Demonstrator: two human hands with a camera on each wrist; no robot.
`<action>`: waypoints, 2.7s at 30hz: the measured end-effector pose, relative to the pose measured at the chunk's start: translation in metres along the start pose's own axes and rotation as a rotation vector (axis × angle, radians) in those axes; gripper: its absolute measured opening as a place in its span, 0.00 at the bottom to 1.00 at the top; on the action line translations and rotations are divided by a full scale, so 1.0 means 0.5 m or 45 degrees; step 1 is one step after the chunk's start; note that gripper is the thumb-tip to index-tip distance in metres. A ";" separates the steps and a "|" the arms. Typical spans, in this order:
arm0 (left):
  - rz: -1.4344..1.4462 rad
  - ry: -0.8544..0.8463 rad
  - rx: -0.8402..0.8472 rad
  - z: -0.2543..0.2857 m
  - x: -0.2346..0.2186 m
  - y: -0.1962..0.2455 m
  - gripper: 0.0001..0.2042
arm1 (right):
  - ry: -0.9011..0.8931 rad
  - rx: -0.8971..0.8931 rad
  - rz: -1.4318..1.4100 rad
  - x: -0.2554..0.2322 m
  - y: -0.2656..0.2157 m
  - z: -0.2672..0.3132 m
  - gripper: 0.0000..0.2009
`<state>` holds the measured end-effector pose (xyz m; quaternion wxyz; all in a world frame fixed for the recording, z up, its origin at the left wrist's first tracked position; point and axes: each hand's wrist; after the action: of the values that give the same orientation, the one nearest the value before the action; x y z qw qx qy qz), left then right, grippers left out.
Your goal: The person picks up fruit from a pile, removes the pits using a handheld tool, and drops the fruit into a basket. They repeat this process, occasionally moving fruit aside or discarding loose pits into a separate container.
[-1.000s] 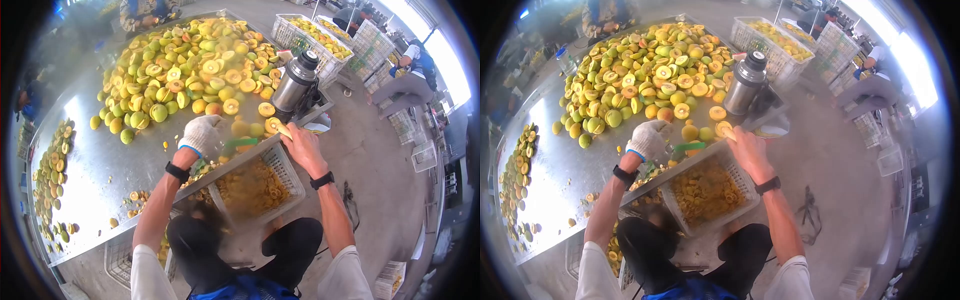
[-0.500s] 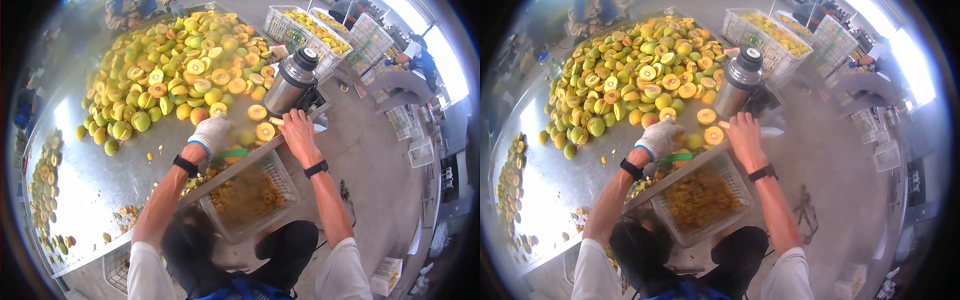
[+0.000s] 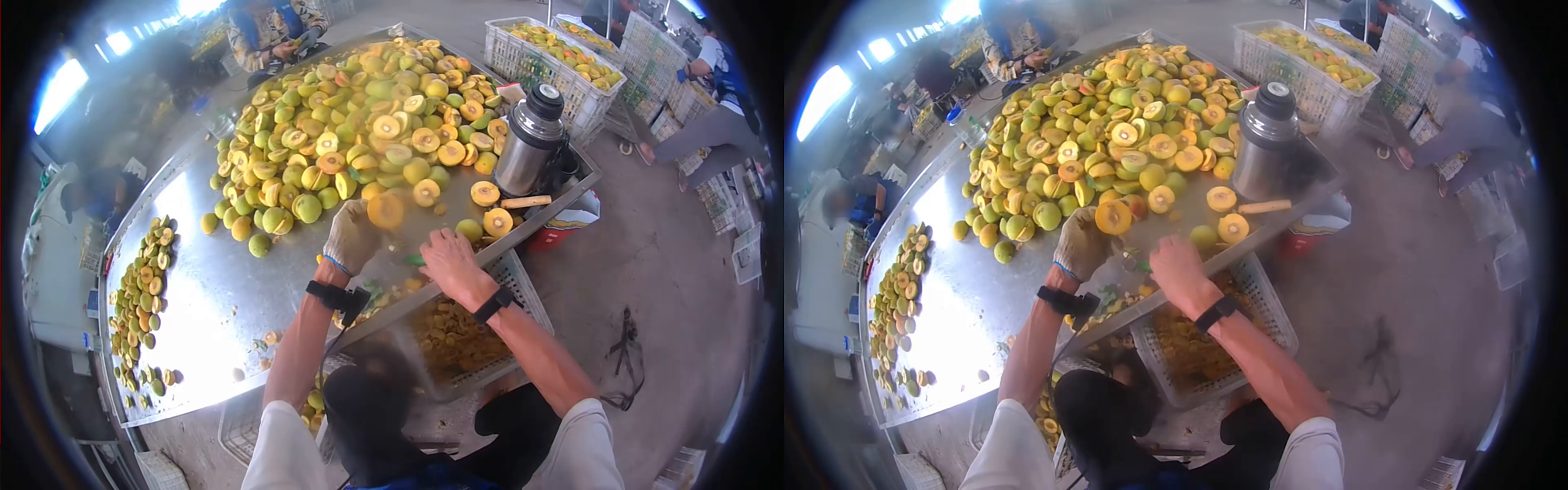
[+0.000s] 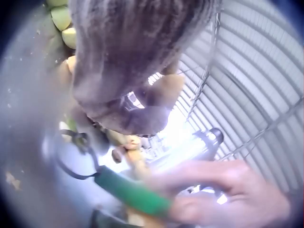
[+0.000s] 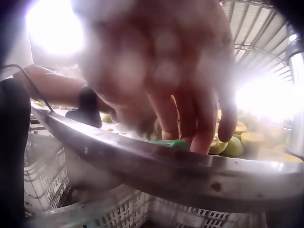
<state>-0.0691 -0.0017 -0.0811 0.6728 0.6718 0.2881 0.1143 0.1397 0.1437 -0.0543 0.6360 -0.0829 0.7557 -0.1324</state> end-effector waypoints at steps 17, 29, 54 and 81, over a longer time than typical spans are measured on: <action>0.683 0.453 -0.346 0.349 0.068 0.356 0.34 | 0.408 0.059 -1.125 -0.223 -0.307 0.225 0.16; 0.629 0.493 -0.301 0.431 0.153 0.452 0.32 | 0.435 0.098 -1.009 -0.231 -0.334 0.272 0.12; 0.832 0.709 0.075 0.399 0.196 0.350 0.31 | 0.496 -0.002 -0.597 -0.166 -0.365 0.231 0.12; 0.620 0.663 0.031 0.401 0.217 0.477 0.30 | -0.287 0.208 -2.277 -0.204 -0.338 0.353 0.25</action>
<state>0.1828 -0.0940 0.1109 0.5219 0.6770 0.2827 0.4352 0.3239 -0.0036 0.0657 0.3698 -0.6062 0.3307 -0.6216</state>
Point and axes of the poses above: each hand's wrist, its own z-axis away from the middle knuckle, its own x-axis out of the palm, y = z × x, and after that the axes turned 9 degrees about -z, right-handed
